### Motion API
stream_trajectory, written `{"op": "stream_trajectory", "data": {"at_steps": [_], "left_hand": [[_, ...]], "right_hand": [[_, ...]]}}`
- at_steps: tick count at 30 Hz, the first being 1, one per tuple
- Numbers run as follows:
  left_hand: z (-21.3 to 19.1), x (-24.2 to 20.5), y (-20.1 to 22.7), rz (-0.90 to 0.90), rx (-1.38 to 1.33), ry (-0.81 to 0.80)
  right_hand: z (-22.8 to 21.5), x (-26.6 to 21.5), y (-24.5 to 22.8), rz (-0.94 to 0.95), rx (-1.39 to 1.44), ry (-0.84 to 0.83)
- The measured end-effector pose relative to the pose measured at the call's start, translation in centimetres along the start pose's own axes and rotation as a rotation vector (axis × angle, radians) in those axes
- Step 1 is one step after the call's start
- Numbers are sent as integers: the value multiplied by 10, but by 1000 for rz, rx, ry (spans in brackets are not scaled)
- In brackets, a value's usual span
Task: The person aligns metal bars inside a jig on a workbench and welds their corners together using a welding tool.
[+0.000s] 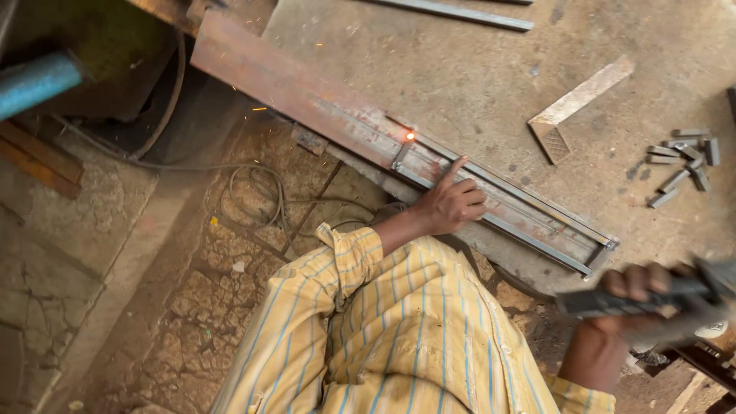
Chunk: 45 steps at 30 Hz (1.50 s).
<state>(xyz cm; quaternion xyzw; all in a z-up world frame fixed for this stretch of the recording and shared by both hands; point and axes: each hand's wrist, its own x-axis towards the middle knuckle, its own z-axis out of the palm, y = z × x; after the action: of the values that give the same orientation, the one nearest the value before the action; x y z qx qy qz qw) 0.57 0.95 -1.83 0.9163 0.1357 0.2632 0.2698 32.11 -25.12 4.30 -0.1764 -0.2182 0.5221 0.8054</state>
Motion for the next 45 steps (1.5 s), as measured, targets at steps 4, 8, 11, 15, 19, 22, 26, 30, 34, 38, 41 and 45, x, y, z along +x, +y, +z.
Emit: {"op": "stream_trajectory", "data": {"at_steps": [4,8,11,15,19,22,26,30,34,38,41,45], "left_hand": [[-1,-3,2,-24,1,-66],[-1,-1,-4,21,20,-47],[4,3,1,69,58,-116],[13,23,21,140,80,-168],[34,49,45,168,32,-236],[38,73,62,159,55,-290],[46,89,69,-19,144,-426],[49,99,69,-189,204,-549],[45,103,79,-225,221,-596],[44,110,74,-237,241,-600],[43,109,74,-256,211,-584],[42,112,76,-280,215,-581]], "right_hand": [[6,-58,-34,42,79,86],[-7,-142,-22,-51,66,363],[-5,-192,-16,-192,-163,580],[16,-228,-14,-198,-489,955],[41,-238,-15,-186,-567,1141],[40,-245,-12,-161,-637,1145],[43,-248,-10,-30,-839,1175],[43,-235,-13,166,-1096,1229],[52,-218,-3,240,-1123,1291],[97,-184,3,203,-1193,1243],[111,-186,11,239,-1380,1170],[116,-188,25,235,-1722,923]]}}
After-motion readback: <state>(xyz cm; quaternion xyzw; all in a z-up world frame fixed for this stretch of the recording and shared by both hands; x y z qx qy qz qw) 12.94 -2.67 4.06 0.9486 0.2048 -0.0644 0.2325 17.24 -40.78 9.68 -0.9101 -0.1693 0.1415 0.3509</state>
